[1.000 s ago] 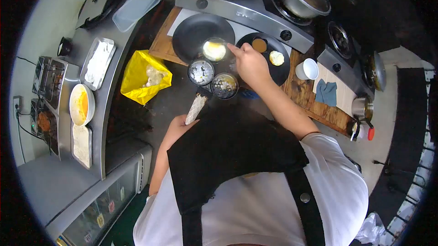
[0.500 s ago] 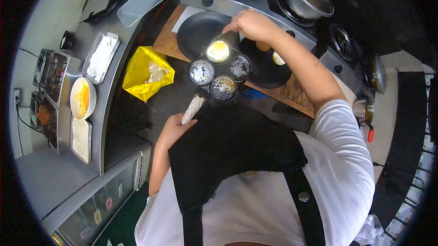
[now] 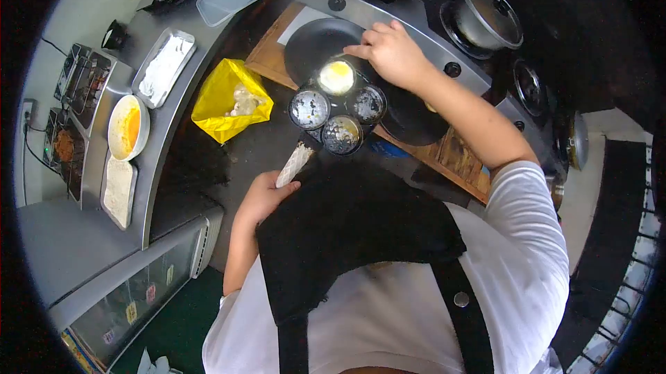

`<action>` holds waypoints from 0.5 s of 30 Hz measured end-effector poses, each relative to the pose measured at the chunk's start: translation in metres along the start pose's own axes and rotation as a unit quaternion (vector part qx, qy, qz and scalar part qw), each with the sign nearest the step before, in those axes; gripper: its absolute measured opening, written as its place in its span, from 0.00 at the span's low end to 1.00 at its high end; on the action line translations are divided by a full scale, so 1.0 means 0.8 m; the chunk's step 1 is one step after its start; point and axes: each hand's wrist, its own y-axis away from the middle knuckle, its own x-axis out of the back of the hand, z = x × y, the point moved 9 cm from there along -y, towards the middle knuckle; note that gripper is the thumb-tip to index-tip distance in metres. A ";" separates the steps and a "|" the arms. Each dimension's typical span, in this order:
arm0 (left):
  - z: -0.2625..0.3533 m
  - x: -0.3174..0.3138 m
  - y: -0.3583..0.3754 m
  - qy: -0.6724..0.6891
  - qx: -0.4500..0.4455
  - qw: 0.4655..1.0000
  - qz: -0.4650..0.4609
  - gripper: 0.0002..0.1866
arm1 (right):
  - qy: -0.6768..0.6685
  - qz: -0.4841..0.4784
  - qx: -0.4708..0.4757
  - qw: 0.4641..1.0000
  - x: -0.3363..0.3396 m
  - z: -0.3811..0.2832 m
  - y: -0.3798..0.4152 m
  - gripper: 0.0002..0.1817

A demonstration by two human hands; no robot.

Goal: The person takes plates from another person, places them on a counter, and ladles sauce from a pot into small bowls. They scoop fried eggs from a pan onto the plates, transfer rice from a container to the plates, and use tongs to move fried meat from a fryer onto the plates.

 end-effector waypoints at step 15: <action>-0.029 0.005 -0.020 0.040 -0.045 0.998 -0.007 0.16 | -0.134 -0.062 0.104 0.984 -0.001 0.002 -0.027 0.18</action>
